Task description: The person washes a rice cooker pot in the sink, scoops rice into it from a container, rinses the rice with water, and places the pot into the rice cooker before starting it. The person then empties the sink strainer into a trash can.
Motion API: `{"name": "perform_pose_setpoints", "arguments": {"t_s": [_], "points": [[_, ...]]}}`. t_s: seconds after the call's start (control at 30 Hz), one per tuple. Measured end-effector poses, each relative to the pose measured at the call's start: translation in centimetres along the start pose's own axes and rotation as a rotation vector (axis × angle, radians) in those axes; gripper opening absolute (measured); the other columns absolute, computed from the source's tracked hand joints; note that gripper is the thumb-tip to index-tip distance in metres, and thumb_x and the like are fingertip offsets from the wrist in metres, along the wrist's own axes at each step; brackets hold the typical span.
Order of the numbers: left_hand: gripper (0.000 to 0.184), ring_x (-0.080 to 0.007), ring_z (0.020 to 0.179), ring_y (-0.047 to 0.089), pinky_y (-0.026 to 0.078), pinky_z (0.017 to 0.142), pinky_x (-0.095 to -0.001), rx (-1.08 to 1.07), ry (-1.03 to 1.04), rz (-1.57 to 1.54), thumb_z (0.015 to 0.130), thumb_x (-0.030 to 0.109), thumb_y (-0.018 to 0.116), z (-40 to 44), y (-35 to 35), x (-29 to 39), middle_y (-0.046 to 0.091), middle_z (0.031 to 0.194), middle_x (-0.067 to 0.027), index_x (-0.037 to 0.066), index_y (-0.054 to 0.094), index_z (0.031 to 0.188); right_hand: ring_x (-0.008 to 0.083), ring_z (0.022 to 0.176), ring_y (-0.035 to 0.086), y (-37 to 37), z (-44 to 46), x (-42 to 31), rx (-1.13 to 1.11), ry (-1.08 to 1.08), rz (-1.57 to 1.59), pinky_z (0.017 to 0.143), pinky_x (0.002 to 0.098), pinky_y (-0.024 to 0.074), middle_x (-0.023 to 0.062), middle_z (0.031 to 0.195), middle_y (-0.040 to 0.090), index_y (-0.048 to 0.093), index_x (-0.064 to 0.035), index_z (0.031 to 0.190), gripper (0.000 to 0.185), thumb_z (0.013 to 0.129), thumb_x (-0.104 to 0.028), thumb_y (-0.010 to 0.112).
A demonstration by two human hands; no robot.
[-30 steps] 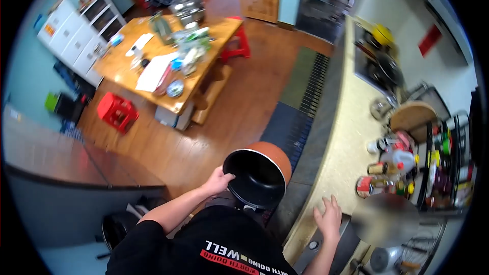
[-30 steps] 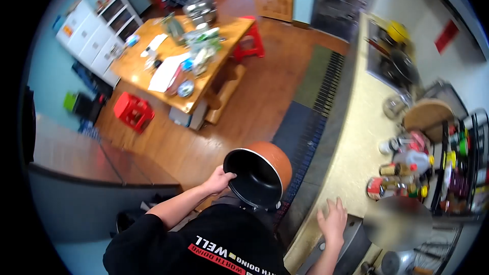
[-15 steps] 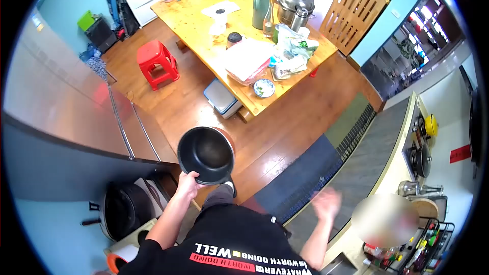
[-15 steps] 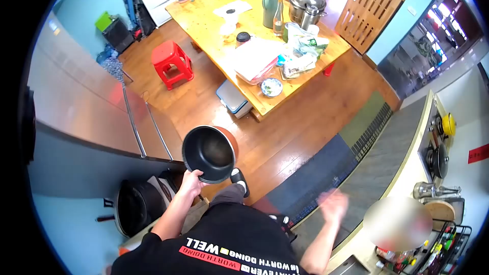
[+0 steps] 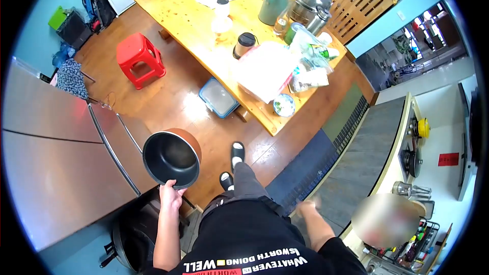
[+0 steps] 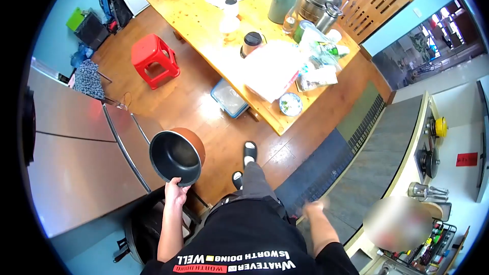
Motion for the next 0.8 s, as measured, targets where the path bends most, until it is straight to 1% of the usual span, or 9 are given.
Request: {"name": "perform_pose_setpoints", "arguments": {"t_s": [0.1, 0.13, 0.2, 0.27, 0.4, 0.47, 0.53, 0.6, 0.8], "points": [[0.035, -0.0279, 0.076, 0.07, 0.06, 0.053, -0.0363, 0.077, -0.029, -0.035, 0.087, 0.001, 0.046, 2.0, 0.8, 1.9, 0.065, 0.104, -0.0155, 0.001, 0.046, 0.122, 0.0341, 0.126, 0.053, -10.3, 7.2, -3.6, -0.524, 0.059, 0.45, 0.106, 0.0481, 0.0377, 0.0203, 0.13, 0.06, 0.052, -0.0083, 0.138, 0.062, 0.09, -0.047, 0.051], [0.035, -0.0275, 0.074, 0.07, 0.06, 0.052, -0.0358, 0.106, -0.034, -0.037, 0.087, 0.001, 0.046, 2.8, 0.8, 2.4, 0.065, 0.103, -0.0154, 0.001, 0.046, 0.122, 0.0319, 0.126, 0.054, -8.1, 12.1, -3.7, -0.662, -0.003, 0.898, 0.106, 0.0412, 0.0405, 0.0203, 0.131, 0.059, 0.056, -0.0062, 0.134, 0.06, 0.09, -0.047, 0.05], [0.036, -0.0272, 0.073, 0.07, 0.06, 0.051, -0.035, 0.143, -0.044, -0.034, 0.087, 0.0, 0.045, 4.6, 1.2, 3.5, 0.065, 0.101, -0.0153, 0.001, 0.045, 0.123, 0.0357, 0.124, 0.053, -14.6, 17.5, -6.5, -0.435, -0.266, 0.509, 0.105, 0.0397, 0.0417, 0.0243, 0.13, 0.057, 0.06, -0.0053, 0.127, 0.05, 0.091, -0.038, 0.051], [0.036, -0.0273, 0.072, 0.07, 0.06, 0.05, -0.0345, 0.17, -0.051, -0.039, 0.087, 0.0, 0.045, 6.5, 1.8, 4.9, 0.065, 0.101, -0.0155, 0.002, 0.045, 0.123, 0.0393, 0.117, 0.056, -18.8, 23.5, -10.3, -0.188, -0.247, 0.402, 0.1, 0.0448, 0.0448, 0.0253, 0.123, 0.061, 0.063, -0.002, 0.119, 0.043, 0.092, -0.032, 0.048], [0.038, -0.0282, 0.073, 0.07, 0.063, 0.054, -0.0356, 0.267, -0.079, -0.045, 0.088, 0.0, 0.044, 10.1, 4.1, 7.6, 0.065, 0.1, -0.0173, 0.002, 0.042, 0.126, 0.0392, 0.102, 0.064, -26.8, 33.1, -19.7, -0.034, -0.269, 0.65, 0.093, 0.0451, 0.0481, 0.0243, 0.11, 0.065, 0.064, -0.0025, 0.112, 0.033, 0.093, -0.025, 0.049], [0.038, -0.0295, 0.075, 0.07, 0.064, 0.054, -0.0361, 0.255, -0.109, -0.075, 0.089, 0.0, 0.043, 13.1, 5.1, 8.4, 0.063, 0.104, -0.0189, 0.0, 0.041, 0.127, 0.0326, 0.093, 0.068, -24.5, 40.4, -24.3, -0.018, -0.43, 0.844, 0.081, 0.0423, 0.0535, 0.0195, 0.099, 0.067, 0.064, -0.0044, 0.105, 0.024, 0.093, -0.023, 0.055], [0.038, -0.0305, 0.077, 0.071, 0.063, 0.053, -0.0365, 0.254, -0.133, -0.079, 0.089, 0.0, 0.043, 17.1, 5.0, 8.7, 0.062, 0.107, -0.0198, 0.0, 0.041, 0.127, 0.0244, 0.085, 0.07, -26.5, 45.3, -28.1, -0.566, -0.164, 1.4, 0.068, 0.036, 0.0561, 0.0115, 0.091, 0.067, 0.062, -0.0072, 0.104, 0.02, 0.093, -0.024, 0.06], [0.039, -0.0298, 0.077, 0.071, 0.063, 0.054, -0.0356, 0.242, -0.143, -0.104, 0.09, 0.001, 0.044, 21.4, 5.9, 8.5, 0.064, 0.106, -0.0196, 0.0, 0.04, 0.129, 0.0186, 0.074, 0.068, -29.3, 48.7, -31.0, -0.619, 0.038, 1.693, 0.058, 0.0327, 0.0568, 0.0045, 0.086, 0.062, 0.057, -0.0103, 0.103, 0.015, 0.097, -0.024, 0.054], [0.039, -0.0302, 0.078, 0.07, 0.064, 0.057, -0.0384, 0.199, -0.186, -0.159, 0.089, 0.0, 0.047, 37.3, 5.3, 3.4, 0.063, 0.109, -0.0181, 0.002, 0.043, 0.127, 0.0327, 0.111, 0.059, -25.2, 63.8, -38.2, -0.572, 0.486, 2.374, 0.092, 0.0458, 0.0534, 0.0194, 0.123, 0.054, 0.04, 0.0006, 0.13, 0.04, 0.098, -0.021, 0.05]]}}
Point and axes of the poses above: each hand's wrist, its own z-axis towards the middle knuckle, its own y-axis out of the palm, x = y × z, the point moved 1 cm from there along z, towards the middle knuckle
